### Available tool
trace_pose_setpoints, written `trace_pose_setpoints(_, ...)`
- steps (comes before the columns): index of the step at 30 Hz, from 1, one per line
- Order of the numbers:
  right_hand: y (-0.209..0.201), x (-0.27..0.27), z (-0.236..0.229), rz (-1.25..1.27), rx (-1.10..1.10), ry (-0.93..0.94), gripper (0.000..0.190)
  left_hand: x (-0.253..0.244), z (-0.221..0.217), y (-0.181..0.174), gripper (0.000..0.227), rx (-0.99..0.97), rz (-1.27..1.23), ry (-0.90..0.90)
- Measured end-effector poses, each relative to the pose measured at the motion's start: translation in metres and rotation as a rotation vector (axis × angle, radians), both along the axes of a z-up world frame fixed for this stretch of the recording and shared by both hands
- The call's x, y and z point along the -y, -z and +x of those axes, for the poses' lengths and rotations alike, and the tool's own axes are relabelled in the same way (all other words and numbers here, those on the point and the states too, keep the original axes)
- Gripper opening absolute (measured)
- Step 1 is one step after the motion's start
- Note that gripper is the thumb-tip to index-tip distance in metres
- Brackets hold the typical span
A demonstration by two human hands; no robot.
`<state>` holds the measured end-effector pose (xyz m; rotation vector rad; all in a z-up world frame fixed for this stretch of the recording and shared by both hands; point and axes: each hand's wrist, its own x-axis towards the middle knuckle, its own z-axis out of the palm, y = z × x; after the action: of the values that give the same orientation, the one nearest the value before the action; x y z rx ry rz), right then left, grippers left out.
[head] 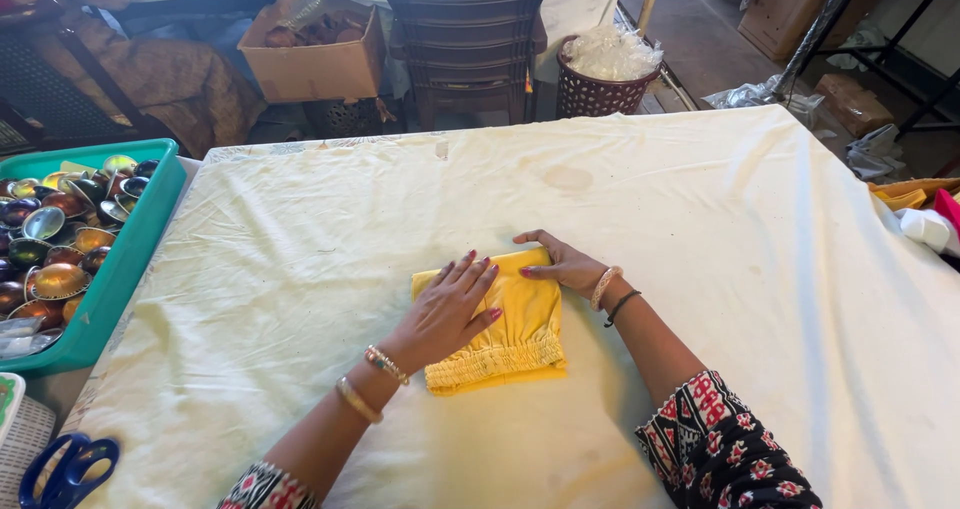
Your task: The person folds a yellow pair of pants on a white tablecloth, smoothing the fabric and aligning the edges before folding it into a compact rectangle. They then pick up a pink pair of pants, lay it flat, and repeat the folding process, placing the finished pink pants on top of the yellow ones.
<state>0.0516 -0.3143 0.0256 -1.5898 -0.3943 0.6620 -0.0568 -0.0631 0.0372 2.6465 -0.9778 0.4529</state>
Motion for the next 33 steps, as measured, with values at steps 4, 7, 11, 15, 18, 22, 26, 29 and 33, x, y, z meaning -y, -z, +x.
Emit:
trace_pose_setpoints(4, 0.018, 0.004, 0.012, 0.074, -0.040, 0.004, 0.058, 0.006, -0.003, 0.015, 0.071, 0.005, 0.024, 0.127)
trace_pose_setpoints(7, 0.022, 0.006, 0.012, 0.136, -0.023, -0.044, 0.057, 0.014, -0.020, 0.019, 0.071, -0.092, 0.054, 0.259)
trace_pose_setpoints(11, 0.017, 0.002, 0.012, 0.057, 0.034, -0.035, 0.053, 0.022, -0.042, 0.007, 0.077, -0.113, 0.100, 0.392)
trace_pose_setpoints(15, 0.013, 0.003, 0.007, 0.050, 0.042, -0.024, 0.051, 0.030, -0.062, 0.001, 0.086, -0.113, 0.086, 0.467)
trace_pose_setpoints(18, 0.010, 0.002, 0.004, 0.031, 0.042, -0.019, 0.050, 0.037, -0.074, 0.007, 0.063, -0.384, -0.081, 0.729)
trace_pose_setpoints(22, 0.000, -0.003, -0.004, 0.058, 0.058, -0.008, 0.053, 0.030, -0.055, 0.023, 0.034, -0.753, -0.344, 0.773)
trace_pose_setpoints(26, -0.018, -0.005, -0.012, 0.020, 0.122, -0.029, 0.064, 0.027, -0.046, -0.025, 0.031, -0.392, -0.392, 0.041)
trace_pose_setpoints(29, -0.019, -0.006, -0.007, 0.085, 0.127, -0.004, 0.062, 0.041, -0.068, -0.044, 0.067, -0.178, -0.299, -0.121)
trace_pose_setpoints(33, -0.046, -0.007, -0.021, 0.159, 0.110, 0.100, 0.059, 0.049, -0.067, -0.031, 0.077, -0.314, -0.586, -0.101)
